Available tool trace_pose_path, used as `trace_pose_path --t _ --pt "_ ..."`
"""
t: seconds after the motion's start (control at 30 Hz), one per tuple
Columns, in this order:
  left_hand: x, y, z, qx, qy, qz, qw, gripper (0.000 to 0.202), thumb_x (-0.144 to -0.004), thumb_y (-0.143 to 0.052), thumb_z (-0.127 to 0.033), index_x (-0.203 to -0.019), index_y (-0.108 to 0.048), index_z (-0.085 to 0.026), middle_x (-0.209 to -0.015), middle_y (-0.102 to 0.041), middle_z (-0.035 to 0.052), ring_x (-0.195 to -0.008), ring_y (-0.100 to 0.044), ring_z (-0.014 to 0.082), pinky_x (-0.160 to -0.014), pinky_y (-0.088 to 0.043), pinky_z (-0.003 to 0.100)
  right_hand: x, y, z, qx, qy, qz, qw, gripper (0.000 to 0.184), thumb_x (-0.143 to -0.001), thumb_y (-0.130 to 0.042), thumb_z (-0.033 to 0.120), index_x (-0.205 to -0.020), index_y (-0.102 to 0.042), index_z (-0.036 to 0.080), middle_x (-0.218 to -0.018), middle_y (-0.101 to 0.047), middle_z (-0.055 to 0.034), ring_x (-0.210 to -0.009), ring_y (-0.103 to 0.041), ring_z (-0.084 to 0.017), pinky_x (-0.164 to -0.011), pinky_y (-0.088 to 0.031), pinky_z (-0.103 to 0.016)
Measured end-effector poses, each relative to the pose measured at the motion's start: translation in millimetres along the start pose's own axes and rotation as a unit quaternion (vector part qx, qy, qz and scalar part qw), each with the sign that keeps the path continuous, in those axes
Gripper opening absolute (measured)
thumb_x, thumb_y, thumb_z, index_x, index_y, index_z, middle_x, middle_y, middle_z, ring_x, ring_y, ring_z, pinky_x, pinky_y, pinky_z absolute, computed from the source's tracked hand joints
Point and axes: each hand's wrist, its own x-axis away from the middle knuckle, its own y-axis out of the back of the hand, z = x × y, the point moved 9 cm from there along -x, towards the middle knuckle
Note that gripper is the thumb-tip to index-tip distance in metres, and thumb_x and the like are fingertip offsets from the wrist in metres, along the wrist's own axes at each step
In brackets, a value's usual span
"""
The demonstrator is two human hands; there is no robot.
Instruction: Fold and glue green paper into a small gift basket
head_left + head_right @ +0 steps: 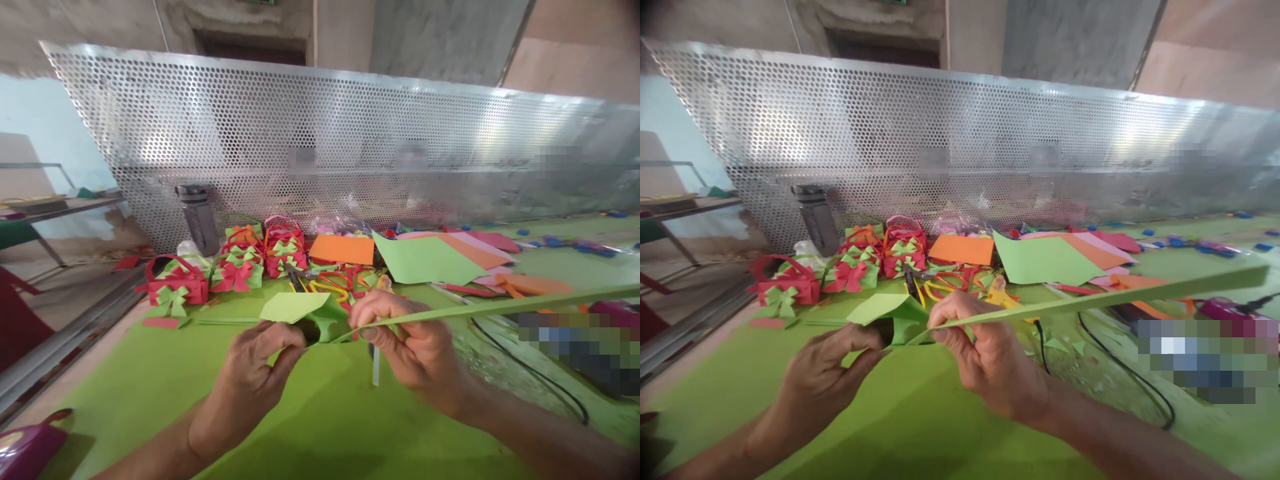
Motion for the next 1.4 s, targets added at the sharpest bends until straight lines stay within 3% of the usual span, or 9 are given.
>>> trace_pose_path --t 0.3,0.47,0.6,0.73,0.87,1.07,1.23,1.4 --pt "4 -6.5 7 0.041 0.032 0.018 0.998 0.017 -0.076 -0.054 -0.008 -0.064 -0.05 -0.019 -0.052 -0.055 -0.0075 -0.043 -0.05 0.0052 -0.045 -0.038 0.015 0 -2 -4 0.006 -0.008 -0.002 1.0 0.007 -0.086 -0.048 0.016 -0.081 -0.051 0.02 -0.078 -0.055 -0.001 -0.078 -0.055 -0.015 -0.072 -0.044 -0.032" --pt "11 -16.7 16 0.098 0.089 0.043 0.99 0.014 -0.076 -0.057 -0.008 -0.069 -0.052 -0.019 -0.056 -0.058 -0.007 -0.047 -0.055 0.0067 -0.047 -0.042 0.016 1 -2 -8 0.028 -0.024 -0.004 0.999 0.006 -0.086 -0.048 0.018 -0.082 -0.052 0.02 -0.077 -0.056 -0.0013 -0.075 -0.055 -0.015 -0.07 -0.044 -0.031" --pt "19 -33.9 27 0.183 0.178 0.106 0.961 0.008 -0.08 -0.056 -0.014 -0.077 -0.061 -0.019 -0.064 -0.067 -0.0033 -0.059 -0.064 0.0108 -0.053 -0.048 0.017 1 -5 -14 0.064 -0.048 0.007 0.997 0.007 -0.086 -0.048 0.021 -0.08 -0.052 0.02 -0.074 -0.056 -0.0017 -0.072 -0.054 -0.015 -0.068 -0.044 -0.032" --pt "28 -46.4 36 0.248 0.244 0.139 0.927 0.014 -0.082 -0.055 -0.018 -0.089 -0.067 -0.018 -0.075 -0.07 0.0005 -0.069 -0.066 0.0141 -0.061 -0.051 0.021 -1 -7 -16 0.077 -0.052 0.006 0.996 0.006 -0.084 -0.049 0.021 -0.08 -0.054 0.02 -0.072 -0.058 -0.0012 -0.068 -0.054 -0.015 -0.067 -0.044 -0.031" --pt "36 -54.6 43 0.325 0.304 0.132 0.886 0.019 -0.081 -0.057 -0.02 -0.096 -0.068 -0.019 -0.079 -0.071 0.0013 -0.069 -0.065 0.0142 -0.063 -0.052 0.022 -1 -6 -22 0.081 -0.078 -0.006 0.994 0.01 -0.083 -0.052 0.023 -0.075 -0.057 0.019 -0.069 -0.06 -0.0021 -0.068 -0.057 -0.016 -0.065 -0.046 -0.03" --pt "36 -57.5 43 0.402 0.344 0.101 0.842 0.016 -0.075 -0.061 -0.017 -0.089 -0.069 -0.019 -0.073 -0.07 0.0005 -0.066 -0.064 0.013 -0.061 -0.052 0.021 0 -10 -29 0.065 -0.098 0.004 0.993 0.012 -0.083 -0.053 0.025 -0.075 -0.059 0.018 -0.074 -0.063 -0.0041 -0.074 -0.058 -0.018 -0.07 -0.046 -0.032" --pt "35 -55.9 42 0.377 0.351 0.098 0.852 0.011 -0.076 -0.061 -0.023 -0.081 -0.068 -0.016 -0.066 -0.066 0.0007 -0.058 -0.058 0.0114 -0.052 -0.047 0.019 0 -9 -26 0.06 -0.097 -0.001 0.993 0.012 -0.082 -0.055 0.025 -0.074 -0.061 0.018 -0.073 -0.065 -0.0041 -0.071 -0.059 -0.018 -0.067 -0.048 -0.032" --pt "36 -56.0 43 0.366 0.357 0.099 0.854 0.013 -0.076 -0.061 -0.027 -0.078 -0.067 -0.015 -0.064 -0.062 0.001 -0.06 -0.058 0.0136 -0.052 -0.046 0.022 2 -5 -25 0.074 -0.09 -0.021 0.993 0.008 -0.081 -0.056 0.023 -0.077 -0.062 0.019 -0.075 -0.066 -0.0049 -0.074 -0.061 -0.02 -0.07 -0.049 -0.034"
